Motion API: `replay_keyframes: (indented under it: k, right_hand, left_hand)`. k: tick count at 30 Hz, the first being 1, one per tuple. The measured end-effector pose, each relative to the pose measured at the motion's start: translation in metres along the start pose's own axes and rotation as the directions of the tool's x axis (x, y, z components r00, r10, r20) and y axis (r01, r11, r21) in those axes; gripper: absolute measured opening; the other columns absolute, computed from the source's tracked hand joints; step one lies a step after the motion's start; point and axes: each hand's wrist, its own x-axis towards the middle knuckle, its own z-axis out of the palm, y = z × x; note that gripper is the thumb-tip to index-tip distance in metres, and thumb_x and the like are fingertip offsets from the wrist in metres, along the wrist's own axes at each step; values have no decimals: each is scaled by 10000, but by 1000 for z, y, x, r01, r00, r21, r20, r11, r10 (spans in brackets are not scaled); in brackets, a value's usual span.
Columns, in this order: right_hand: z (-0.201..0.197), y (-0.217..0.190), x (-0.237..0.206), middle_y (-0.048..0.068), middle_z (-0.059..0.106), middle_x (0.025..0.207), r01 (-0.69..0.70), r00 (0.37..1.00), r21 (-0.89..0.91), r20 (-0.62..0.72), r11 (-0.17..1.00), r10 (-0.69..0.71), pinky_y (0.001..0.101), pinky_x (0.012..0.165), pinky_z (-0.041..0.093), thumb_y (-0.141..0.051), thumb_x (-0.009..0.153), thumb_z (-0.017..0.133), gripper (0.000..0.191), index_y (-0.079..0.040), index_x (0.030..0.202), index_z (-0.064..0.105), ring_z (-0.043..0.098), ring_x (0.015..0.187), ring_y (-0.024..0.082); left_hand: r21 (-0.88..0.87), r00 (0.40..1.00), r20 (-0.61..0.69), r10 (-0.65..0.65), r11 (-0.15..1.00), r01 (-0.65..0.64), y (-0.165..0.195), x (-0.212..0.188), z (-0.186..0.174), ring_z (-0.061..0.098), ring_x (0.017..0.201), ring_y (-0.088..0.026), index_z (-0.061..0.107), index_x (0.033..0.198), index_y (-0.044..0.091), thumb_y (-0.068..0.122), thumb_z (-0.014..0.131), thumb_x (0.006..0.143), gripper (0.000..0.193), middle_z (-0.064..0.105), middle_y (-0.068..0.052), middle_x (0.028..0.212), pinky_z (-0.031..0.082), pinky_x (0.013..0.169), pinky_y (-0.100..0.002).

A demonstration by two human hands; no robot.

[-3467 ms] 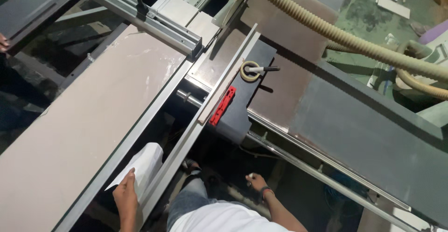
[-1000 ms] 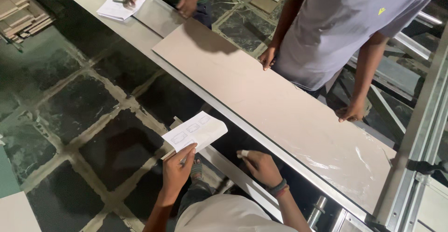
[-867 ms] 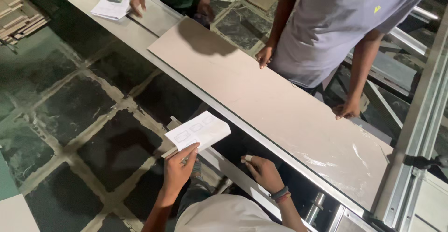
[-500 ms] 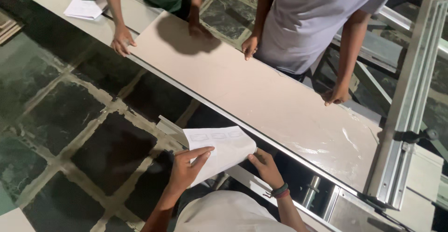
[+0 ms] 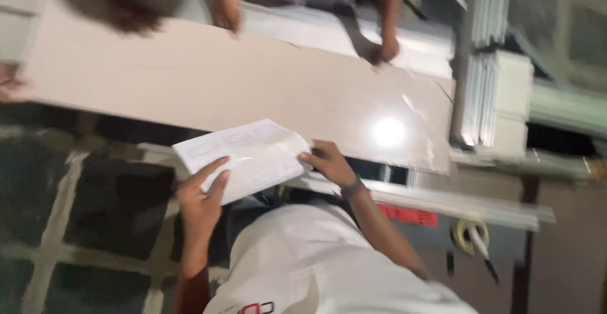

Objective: The person applies small rectangular labels to a large flat panel using a printed sheet as a guide. They peel labels from the sheet and press them onto the panel surface at several locations while another person assists by holding the panel.

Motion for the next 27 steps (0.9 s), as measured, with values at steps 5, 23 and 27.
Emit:
replay_keyframes:
  k: [5,23,27]
  right_hand:
    - [5,-1,-15,76,725,1161,32,999,147,-30,989,-28,301,947,527,-270,985,698,448,40,1303,644,645,1080,126]
    - [-8,-10,-82,166,554,1479,124,985,527,-167,841,-41,361,1158,398,-19,817,642,774,59,1547,399,507,1377,224]
    - [-8,-8,-83,190,485,1563,137,990,608,-114,782,-84,382,1231,358,15,722,581,930,54,1605,291,457,1461,264]
  left_hand:
    - [114,978,200,65,989,-89,-19,2,11,712,1059,-158,748,1196,12,41,704,948,254,756,-162,1163,544,919,-285]
    - [-180,875,484,23,981,73,25,71,51,531,1406,-260,532,1453,-25,-109,624,926,541,563,-217,1488,426,1190,-386]
    - [-234,882,470,22,967,100,24,74,52,514,1429,-262,525,1460,-17,-117,611,942,535,565,-209,1492,403,1214,-397]
